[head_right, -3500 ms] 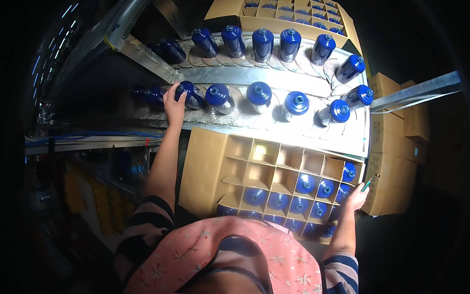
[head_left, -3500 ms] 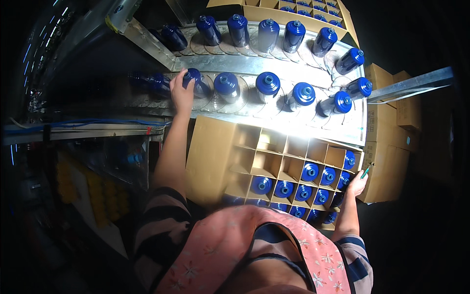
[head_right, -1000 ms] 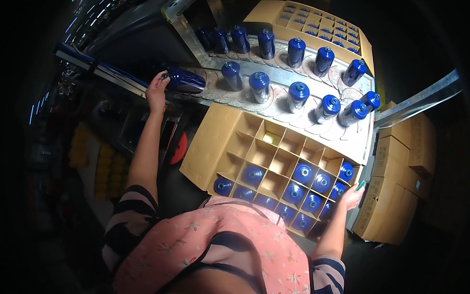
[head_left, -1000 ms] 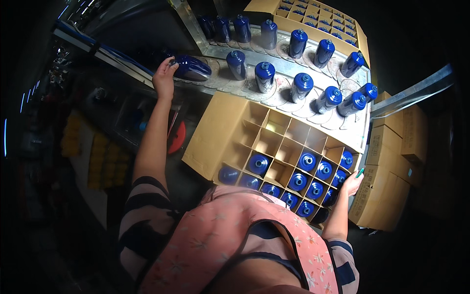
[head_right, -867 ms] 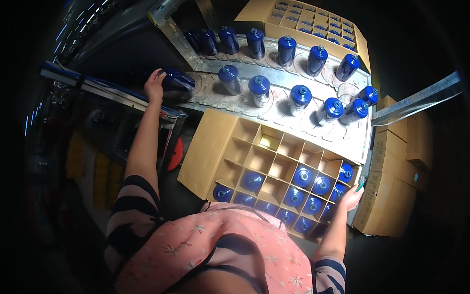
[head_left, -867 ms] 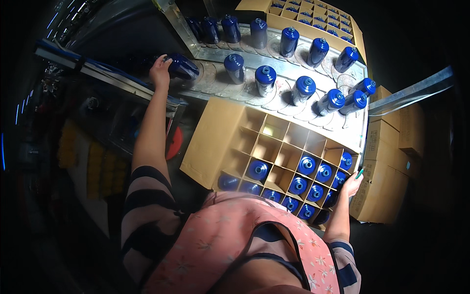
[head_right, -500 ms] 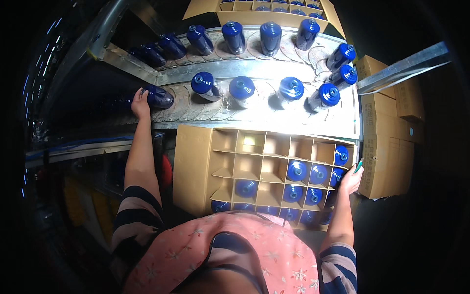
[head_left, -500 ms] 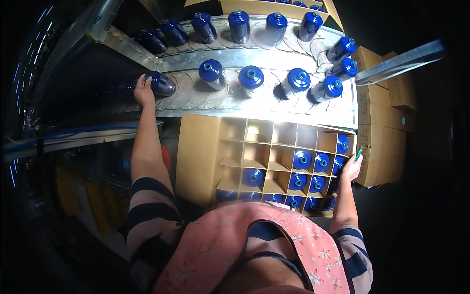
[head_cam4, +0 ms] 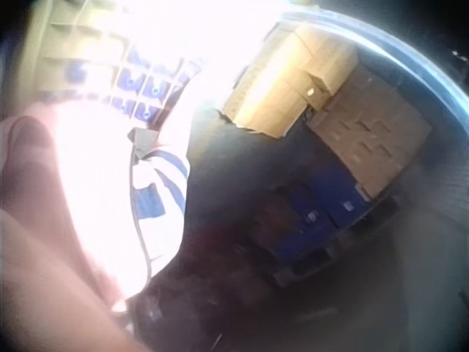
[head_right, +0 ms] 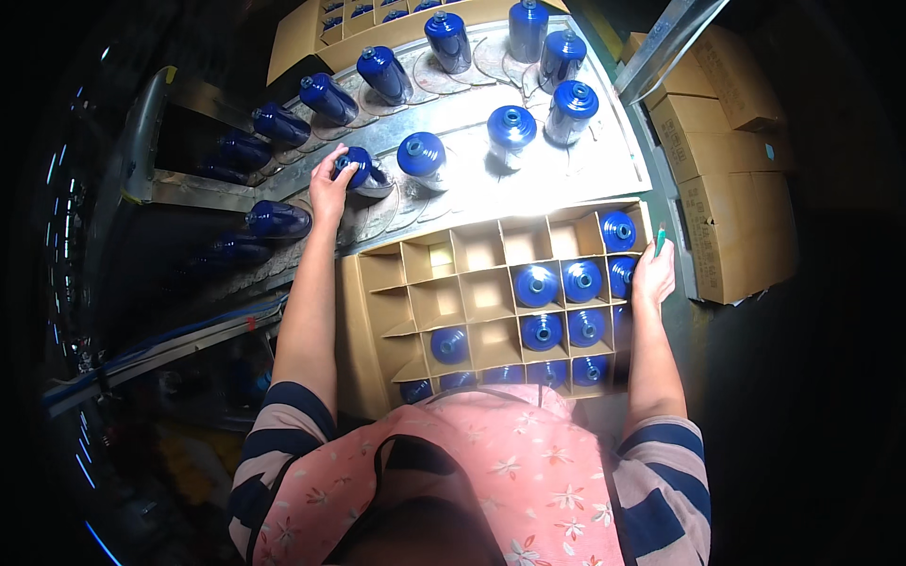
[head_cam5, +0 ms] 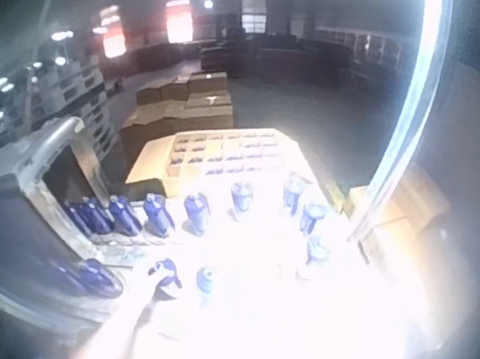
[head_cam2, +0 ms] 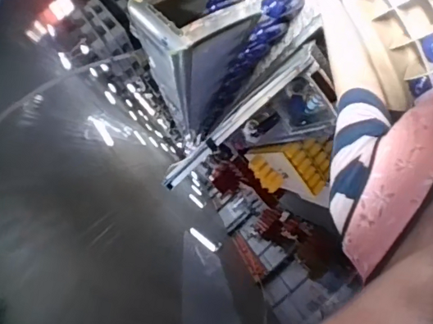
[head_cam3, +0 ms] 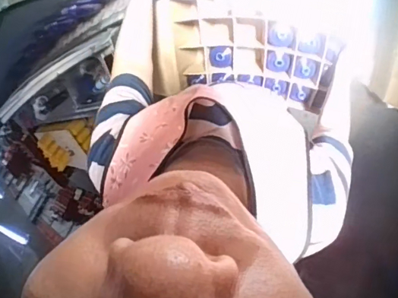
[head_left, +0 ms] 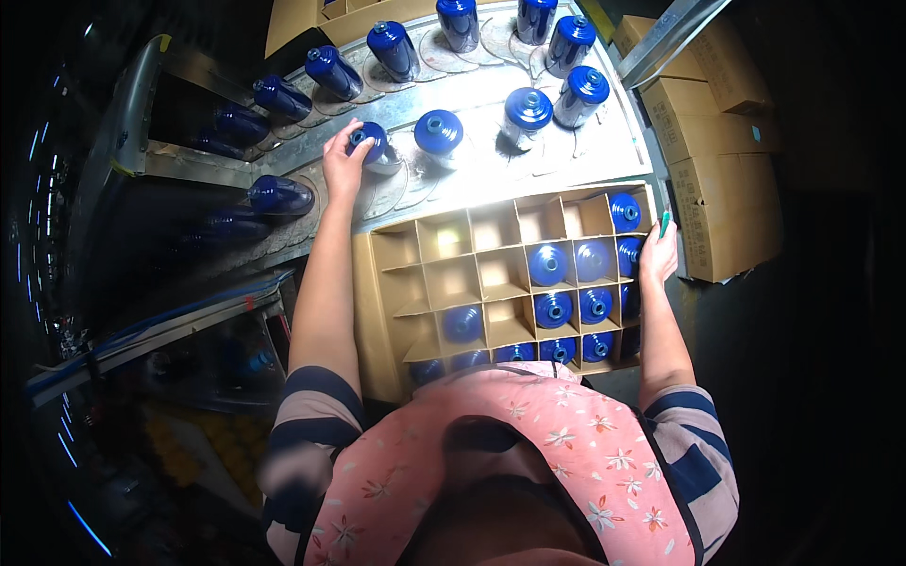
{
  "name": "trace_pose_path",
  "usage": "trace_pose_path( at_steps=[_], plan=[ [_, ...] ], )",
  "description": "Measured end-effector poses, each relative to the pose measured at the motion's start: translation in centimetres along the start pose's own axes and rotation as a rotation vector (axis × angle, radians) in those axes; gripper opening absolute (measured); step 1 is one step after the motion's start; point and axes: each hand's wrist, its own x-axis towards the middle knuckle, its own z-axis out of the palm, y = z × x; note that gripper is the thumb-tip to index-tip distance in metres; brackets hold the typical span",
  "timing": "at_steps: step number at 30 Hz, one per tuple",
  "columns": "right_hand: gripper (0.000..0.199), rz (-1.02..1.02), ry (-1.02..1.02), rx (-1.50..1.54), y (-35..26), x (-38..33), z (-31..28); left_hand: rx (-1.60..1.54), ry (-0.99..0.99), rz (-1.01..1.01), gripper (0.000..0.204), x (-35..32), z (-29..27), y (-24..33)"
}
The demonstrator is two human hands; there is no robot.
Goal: The person places blue plastic bottles from a conveyor belt into a cardboard box with dividers. After filling the box, the person closes the flaps and moves the box aside before returning to continue filling another box.
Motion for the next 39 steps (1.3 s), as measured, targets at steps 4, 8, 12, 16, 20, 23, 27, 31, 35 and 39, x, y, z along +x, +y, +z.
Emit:
trace_pose_path(
  at_steps=[4,8,12,16,20,23,27,31,35,39],
  plan=[
    [0.027,0.02,-0.016,-0.02,-2.0,-1.9,-1.5,-0.031,-0.026,-0.019,0.033,0.1,-0.7,0.7],
    [0.026,0.007,0.01,-0.002,-3.0,-3.8,-2.2,0.013,-0.077,-0.04,0.033,-0.5,-1.0,1.9],
    [0.025,0.034,0.021,0.017,-2.6,-7.9,-4.1,0.015,0.127,0.286,0.032,-4.5,-2.6,4.1],
    [0.026,0.03,0.062,0.001,-3.2,-11.8,-7.1,-0.36,-0.453,-0.055,0.016,-15.0,-6.6,6.6],
    [0.027,-0.01,0.086,-0.014,-5.2,-13.8,-10.0,0.017,-0.954,0.308,0.024,-25.4,-12.1,6.6],
    [0.026,0.007,0.142,-0.064,-6.8,-16.1,-10.4,-0.174,-0.917,0.25,0.026,-28.9,-15.1,4.0],
    [0.029,0.042,0.014,-0.095,-7.1,-17.5,-10.4,0.07,-0.772,0.375,0.028,-30.4,-17.3,2.4],
    [0.028,0.015,0.077,-0.059,-4.6,-12.0,-13.1,0.117,-0.71,0.395,0.035,-32.0,-13.8,7.2],
    [0.029,0.03,0.071,-0.076,-3.0,-9.3,-14.8,0.161,-0.734,0.379,0.038,-31.6,-11.2,9.5],
    [0.028,0.029,0.099,-0.063,-4.6,-13.6,-12.9,0.069,-0.747,0.387,0.034,-30.4,-15.8,7.6]
  ],
)
